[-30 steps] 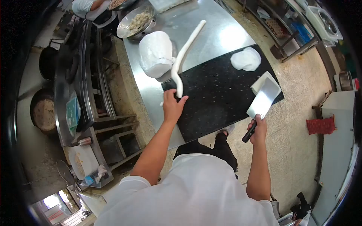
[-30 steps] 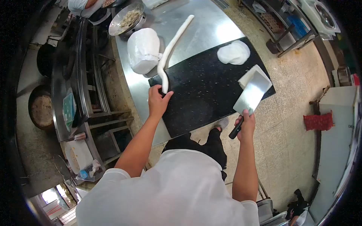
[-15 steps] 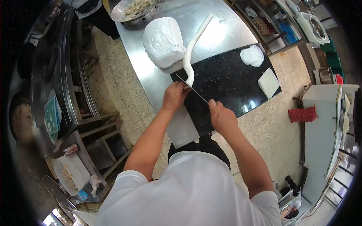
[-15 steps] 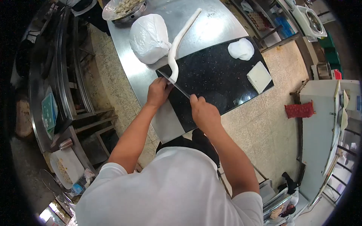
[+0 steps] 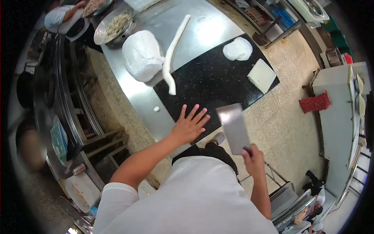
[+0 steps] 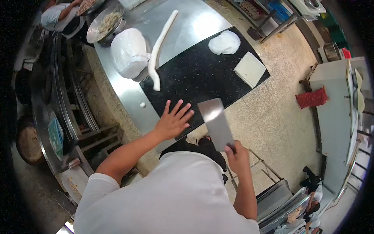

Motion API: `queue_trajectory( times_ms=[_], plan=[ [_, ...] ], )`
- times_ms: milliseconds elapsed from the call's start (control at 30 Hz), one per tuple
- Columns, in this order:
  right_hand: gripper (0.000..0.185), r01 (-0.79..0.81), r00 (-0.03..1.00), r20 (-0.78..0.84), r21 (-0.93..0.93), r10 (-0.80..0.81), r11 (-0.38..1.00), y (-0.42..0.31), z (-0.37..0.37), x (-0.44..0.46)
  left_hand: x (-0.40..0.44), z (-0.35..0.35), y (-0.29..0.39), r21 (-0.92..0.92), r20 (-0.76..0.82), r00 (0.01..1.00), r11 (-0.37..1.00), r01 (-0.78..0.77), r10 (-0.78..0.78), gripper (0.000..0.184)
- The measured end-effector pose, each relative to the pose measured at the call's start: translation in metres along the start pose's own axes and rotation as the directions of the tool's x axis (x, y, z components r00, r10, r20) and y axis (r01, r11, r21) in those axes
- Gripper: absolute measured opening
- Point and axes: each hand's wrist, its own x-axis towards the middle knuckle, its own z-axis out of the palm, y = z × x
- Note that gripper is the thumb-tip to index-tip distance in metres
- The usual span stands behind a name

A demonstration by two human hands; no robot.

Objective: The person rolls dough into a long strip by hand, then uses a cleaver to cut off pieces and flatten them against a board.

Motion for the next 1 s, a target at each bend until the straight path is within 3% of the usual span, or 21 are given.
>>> queue_trajectory(
  times_ms=[33, 67, 133, 167, 233, 267, 300, 333, 367, 467, 533, 567, 600, 633, 667, 700, 767, 833, 900, 967, 1000],
  plan=[
    [0.021, -0.058, 0.996, -0.054, 0.119, 0.065, 0.991, -0.007, -0.021, -0.005, 0.008, 0.008, 0.008, 0.096, -0.141, 0.989, 0.995, -0.036, 0.049, 0.052],
    [0.024, -0.114, 0.984, -0.105, 0.238, 0.143, 0.964, -0.007, -0.036, -0.008, 0.025, 0.011, 0.007, 0.1, -0.125, 0.99, 0.993, -0.058, 0.07, 0.052],
    [0.032, 0.068, 0.96, -0.278, 0.325, 0.026, 0.943, 0.007, -0.055, 0.016, 0.049, 0.019, 0.008, 0.04, 0.112, 0.987, 0.991, -0.124, 0.119, 0.068],
    [0.034, 0.178, 0.936, -0.351, 0.5, 0.01, 0.847, 0.007, -0.054, 0.045, 0.061, 0.019, 0.008, 0.05, 0.123, 0.984, 0.99, -0.132, 0.125, 0.068],
    [0.032, 0.222, 0.862, -0.498, 0.537, 0.094, 0.814, 0.018, -0.039, 0.117, 0.076, 0.017, 0.014, 0.069, 0.121, 0.975, 0.978, -0.198, 0.189, 0.07],
    [0.031, 0.179, 0.883, -0.45, 0.585, 0.133, 0.791, 0.053, -0.027, 0.156, 0.082, 0.018, 0.017, 0.068, 0.146, 0.969, 0.976, -0.209, 0.198, 0.07],
    [0.028, -0.063, 0.925, -0.244, 0.658, 0.291, 0.751, 0.057, -0.026, 0.181, 0.089, 0.018, 0.019, 0.097, 0.138, 0.979, 0.982, -0.163, 0.149, 0.07],
    [0.025, -0.287, 0.844, -0.065, 0.784, 0.533, 0.55, 0.056, -0.019, 0.196, 0.092, 0.017, 0.021, 0.135, 0.122, 0.987, 0.984, -0.121, 0.105, 0.07],
    [0.025, -0.269, 0.844, -0.076, 0.797, 0.531, 0.541, 0.05, -0.019, 0.193, 0.096, 0.016, 0.02, 0.15, 0.124, 0.985, 0.979, -0.14, 0.122, 0.07],
    [0.024, -0.316, 0.887, -0.043, 0.668, 0.46, 0.673, 0.049, -0.012, 0.157, 0.09, 0.018, 0.023, 0.047, 0.146, 0.988, 0.997, -0.062, 0.055, 0.07],
    [0.028, -0.335, 0.93, -0.068, 0.243, 0.36, 0.911, 0.038, 0.008, 0.112, 0.094, 0.01, 0.022, -0.263, 0.004, 0.999, 0.964, 0.041, -0.041, 0.069],
    [0.032, -0.415, 0.908, 0.174, 0.238, 0.382, 0.878, 0.023, 0.011, 0.091, 0.092, 0.008, 0.017, -0.258, 0.006, 0.999, 0.965, 0.049, -0.049, 0.069],
    [0.035, -0.293, 0.932, 0.242, 0.062, 0.27, 0.954, 0.023, 0.03, 0.072, 0.084, 0.009, 0.014, -0.135, 0.03, 0.989, 0.981, -0.139, 0.144, 0.07],
    [0.035, -0.136, 0.931, 0.347, 0.054, 0.109, 0.989, 0.024, 0.049, 0.054, 0.077, 0.013, 0.013, -0.025, 0.081, 0.94, 0.944, -0.329, 0.33, 0.072],
    [0.035, -0.131, 0.903, 0.424, 0.11, 0.072, 0.985, 0.025, 0.074, 0.046, 0.064, 0.019, 0.01, -0.049, 0.184, 0.916, 0.934, -0.354, 0.357, 0.076],
    [0.036, -0.294, 0.856, 0.464, 0.071, 0.229, 0.953, 0.005, 0.074, 0.052, 0.069, 0.02, 0.008, -0.062, 0.193, 0.912, 0.932, -0.356, 0.361, 0.076],
    [0.04, -0.072, 0.959, 0.279, 0.093, 0.043, 0.993, 0.027, 0.088, 0.063, 0.081, 0.021, 0.003, -0.035, 0.178, 0.883, 0.9, -0.435, 0.434, 0.078],
    [0.046, -0.252, 0.873, 0.44, 0.036, 0.212, 0.967, 0.023, 0.069, 0.092, 0.112, 0.017, -0.005, 0.062, 0.18, 0.876, 0.884, -0.464, 0.447, 0.076],
    [0.049, -0.216, 0.9, 0.403, 0.086, 0.165, 0.973, 0.013, 0.042, 0.126, 0.143, 0.016, -0.012, 0.034, 0.088, 0.904, 0.906, -0.421, 0.417, 0.075],
    [0.048, -0.342, 0.862, 0.394, -0.011, 0.319, 0.94, 0.006, 0.033, 0.136, 0.163, 0.013, -0.013, 0.054, 0.04, 0.903, 0.902, -0.429, 0.427, 0.074],
    [0.048, -0.258, 0.922, 0.314, 0.058, 0.227, 0.965, 0.023, 0.051, 0.124, 0.165, 0.015, -0.012, 0.038, 0.004, 0.905, 0.905, -0.425, 0.425, 0.073]
  ],
)
